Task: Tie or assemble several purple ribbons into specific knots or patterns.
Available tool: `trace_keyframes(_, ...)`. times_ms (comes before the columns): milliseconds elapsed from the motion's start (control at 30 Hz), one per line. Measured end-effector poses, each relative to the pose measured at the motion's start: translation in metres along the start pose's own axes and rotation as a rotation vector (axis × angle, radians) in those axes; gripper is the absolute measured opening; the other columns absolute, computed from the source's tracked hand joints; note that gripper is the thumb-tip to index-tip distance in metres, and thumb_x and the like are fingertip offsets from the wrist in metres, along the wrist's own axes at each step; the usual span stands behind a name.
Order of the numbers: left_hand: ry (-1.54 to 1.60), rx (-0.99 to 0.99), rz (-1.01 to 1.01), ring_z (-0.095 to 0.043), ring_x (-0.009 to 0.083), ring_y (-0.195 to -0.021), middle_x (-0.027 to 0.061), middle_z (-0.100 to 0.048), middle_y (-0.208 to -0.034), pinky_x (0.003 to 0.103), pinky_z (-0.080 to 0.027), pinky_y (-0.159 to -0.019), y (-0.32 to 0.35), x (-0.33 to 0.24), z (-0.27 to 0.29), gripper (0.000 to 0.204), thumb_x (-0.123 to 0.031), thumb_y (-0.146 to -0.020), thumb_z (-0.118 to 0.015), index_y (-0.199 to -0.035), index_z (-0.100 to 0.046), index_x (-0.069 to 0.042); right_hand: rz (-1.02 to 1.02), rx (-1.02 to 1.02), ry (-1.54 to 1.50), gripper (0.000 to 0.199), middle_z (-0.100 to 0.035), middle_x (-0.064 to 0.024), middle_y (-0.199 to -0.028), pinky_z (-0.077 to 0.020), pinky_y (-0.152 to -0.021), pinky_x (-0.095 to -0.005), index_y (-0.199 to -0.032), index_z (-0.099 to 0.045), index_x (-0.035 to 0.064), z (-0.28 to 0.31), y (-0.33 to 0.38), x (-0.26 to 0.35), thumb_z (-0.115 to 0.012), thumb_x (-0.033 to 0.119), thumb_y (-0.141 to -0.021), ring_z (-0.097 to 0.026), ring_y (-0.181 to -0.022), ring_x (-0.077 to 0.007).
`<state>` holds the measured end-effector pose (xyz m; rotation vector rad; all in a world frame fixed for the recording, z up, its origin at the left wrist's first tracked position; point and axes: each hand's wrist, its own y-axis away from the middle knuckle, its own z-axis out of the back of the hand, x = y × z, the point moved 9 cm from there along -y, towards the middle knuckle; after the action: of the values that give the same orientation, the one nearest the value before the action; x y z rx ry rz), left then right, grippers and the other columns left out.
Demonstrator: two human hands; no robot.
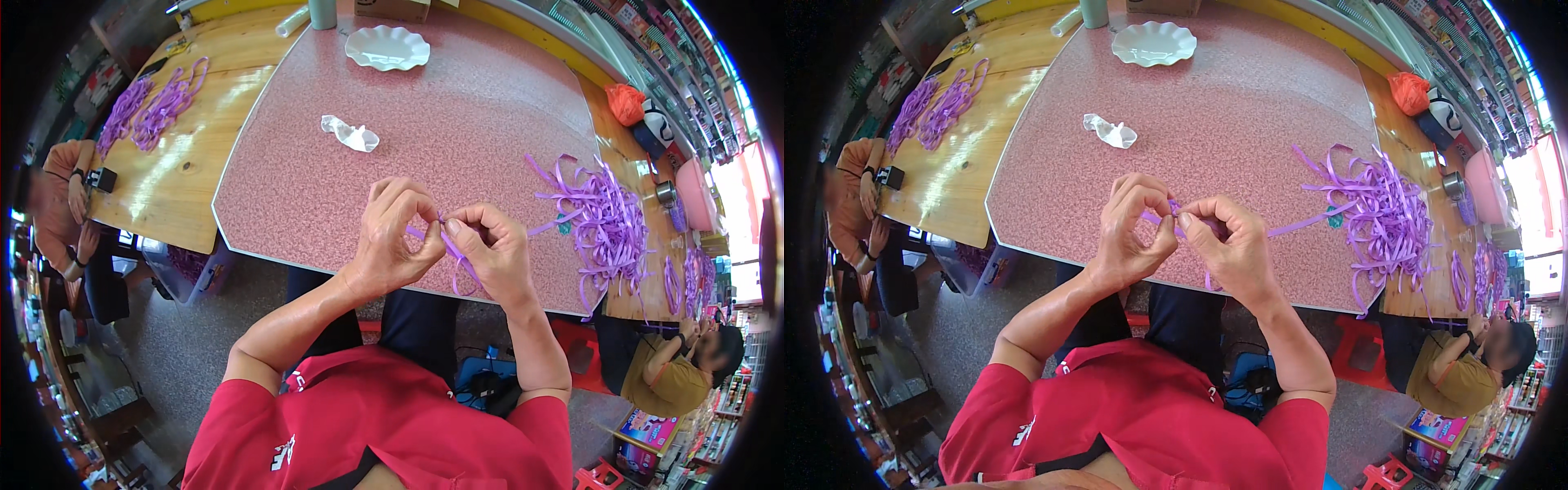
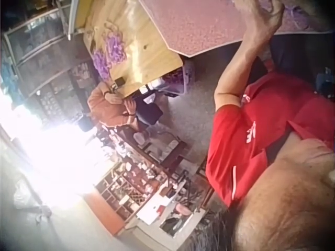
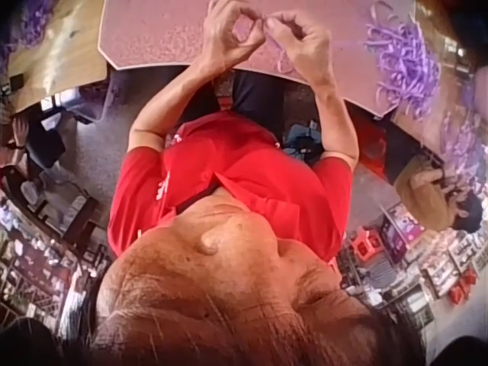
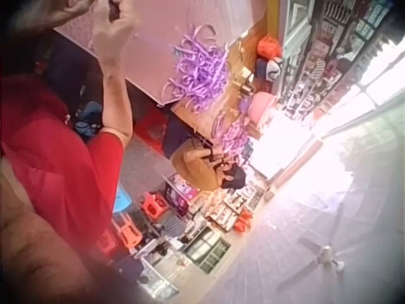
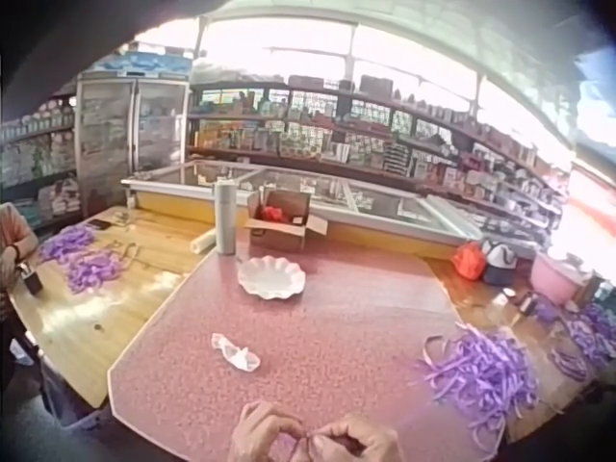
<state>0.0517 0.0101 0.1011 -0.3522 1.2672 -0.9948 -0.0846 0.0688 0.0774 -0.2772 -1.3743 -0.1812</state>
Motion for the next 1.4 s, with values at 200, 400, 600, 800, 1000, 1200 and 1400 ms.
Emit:
trace_keyframes(200,0.169,0.009,0.102,-0.061,0.0281,-0.086,0.0096,-0.061,-0.089,0.040,-0.043,-0.082,0.005,0.012,-0.001,0.021,-0.001,-0.075,-0.071,-0.093,-0.059,-0.005,-0.075,0.057,-0.033,0.014,-0.064,0.0035,-0.083,-0.0432,-0.063,-0.0179,-0.102,-0.068,0.0003,0.001,-0.002,-0.007,-0.065,0.012,-0.097,-0.054,-0.073,-0.0004)
trace_keyframes(400,0.180,0.028,0.084,-0.063,0.0267,-0.094,0.0108,-0.064,-0.096,0.038,-0.048,-0.083,0.005,0.014,-0.001,0.020,0.002,-0.082,-0.071,-0.099,-0.062,-0.004,-0.061,0.042,-0.023,0.013,-0.062,0.0058,-0.081,-0.0377,-0.061,-0.0166,-0.102,-0.068,0.0011,0.002,-0.003,-0.004,-0.066,0.013,-0.097,-0.050,-0.071,0.0005)
trace_keyframes(600,0.206,0.060,0.125,-0.063,0.0254,-0.093,0.0104,-0.064,-0.095,0.037,-0.048,-0.083,0.005,0.015,-0.006,0.016,0.000,-0.085,-0.071,-0.098,-0.061,-0.003,0.139,-0.025,0.141,0.014,-0.062,0.0011,-0.094,-0.0450,-0.065,-0.0184,-0.108,-0.068,0.0000,0.007,-0.003,0.015,-0.065,0.004,-0.095,-0.054,-0.073,-0.0017)
trace_keyframes(800,0.227,0.088,0.177,-0.062,0.0216,-0.094,0.0102,-0.064,-0.099,0.035,-0.049,-0.083,0.010,0.018,-0.002,0.012,-0.003,-0.090,-0.069,-0.099,-0.061,-0.002,0.281,-0.004,0.254,0.014,-0.061,-0.0023,-0.092,-0.0459,-0.062,-0.0201,-0.103,-0.072,0.0019,-0.005,0.001,0.035,-0.069,-0.002,-0.090,-0.056,-0.073,-0.0058)
trace_keyframes(1000,0.265,0.045,0.184,-0.064,0.0251,-0.088,0.0092,-0.065,-0.091,0.037,-0.046,-0.082,0.010,0.020,0.000,0.012,-0.004,-0.087,-0.071,-0.095,-0.062,-0.003,0.319,-0.038,0.370,0.008,-0.060,-0.0004,-0.079,-0.0389,-0.056,-0.0215,-0.096,-0.073,0.0012,-0.004,0.001,0.043,-0.072,0.000,-0.088,-0.051,-0.065,-0.0057)
trace_keyframes(1200,0.318,0.097,0.284,-0.062,0.0199,-0.092,0.0088,-0.065,-0.094,0.034,-0.047,-0.082,0.014,0.027,-0.002,0.008,-0.005,-0.091,-0.067,-0.097,-0.063,-0.002,0.291,-0.033,0.347,0.008,-0.062,-0.0013,-0.081,-0.0399,-0.057,-0.0212,-0.096,-0.073,0.0007,-0.006,0.001,0.043,-0.073,0.002,-0.088,-0.053,-0.067,-0.0057)
trace_keyframes(1400,0.356,0.148,0.342,-0.061,0.0172,-0.099,0.0083,-0.064,-0.102,0.033,-0.047,-0.088,0.017,0.031,-0.001,0.013,-0.009,-0.092,-0.066,-0.104,-0.063,-0.002,0.229,-0.002,0.286,0.008,-0.064,-0.0050,-0.082,-0.0475,-0.057,-0.0235,-0.096,-0.071,-0.0004,-0.002,0.000,0.033,-0.072,0.002,-0.089,-0.062,-0.070,-0.0088)
